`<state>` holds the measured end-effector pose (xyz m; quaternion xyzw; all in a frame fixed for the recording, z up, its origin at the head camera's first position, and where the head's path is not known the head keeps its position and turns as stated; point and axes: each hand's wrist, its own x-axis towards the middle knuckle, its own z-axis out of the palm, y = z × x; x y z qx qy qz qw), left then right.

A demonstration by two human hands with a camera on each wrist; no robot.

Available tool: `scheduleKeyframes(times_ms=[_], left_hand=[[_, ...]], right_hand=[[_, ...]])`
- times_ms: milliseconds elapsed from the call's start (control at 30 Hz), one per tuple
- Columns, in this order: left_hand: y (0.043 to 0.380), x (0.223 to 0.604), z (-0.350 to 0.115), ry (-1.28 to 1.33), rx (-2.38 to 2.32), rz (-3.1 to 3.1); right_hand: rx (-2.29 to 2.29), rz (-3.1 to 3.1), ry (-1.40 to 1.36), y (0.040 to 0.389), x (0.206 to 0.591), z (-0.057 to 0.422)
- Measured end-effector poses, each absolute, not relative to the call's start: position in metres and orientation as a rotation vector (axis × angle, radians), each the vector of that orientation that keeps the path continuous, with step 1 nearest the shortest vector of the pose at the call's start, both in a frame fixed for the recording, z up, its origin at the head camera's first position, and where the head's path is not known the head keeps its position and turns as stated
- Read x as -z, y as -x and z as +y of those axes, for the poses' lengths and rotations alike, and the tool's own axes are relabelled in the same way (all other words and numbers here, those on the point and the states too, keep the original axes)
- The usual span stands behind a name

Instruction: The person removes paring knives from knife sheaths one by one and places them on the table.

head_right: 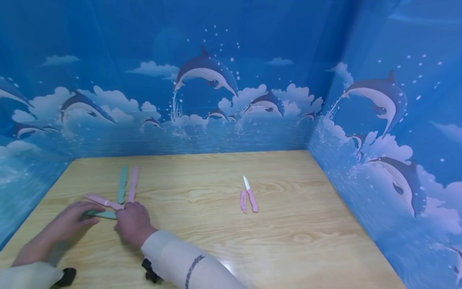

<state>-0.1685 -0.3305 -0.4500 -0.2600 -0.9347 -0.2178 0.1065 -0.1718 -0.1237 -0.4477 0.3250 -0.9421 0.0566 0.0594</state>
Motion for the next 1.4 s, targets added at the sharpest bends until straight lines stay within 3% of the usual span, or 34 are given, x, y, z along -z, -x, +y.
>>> scheduleKeyframes(times_ms=[667,1400], left_hand=[[0.167,0.449,-0.326,0.665,0.686,-2.81],[0.164,0.447,-0.323,0.608,0.654,-2.819]], right_hand=[[-0.19,-2.836,-0.879,0.173,0.449,-0.128],[-0.14,-2.795,-0.989,0.179,0.456,-0.135]])
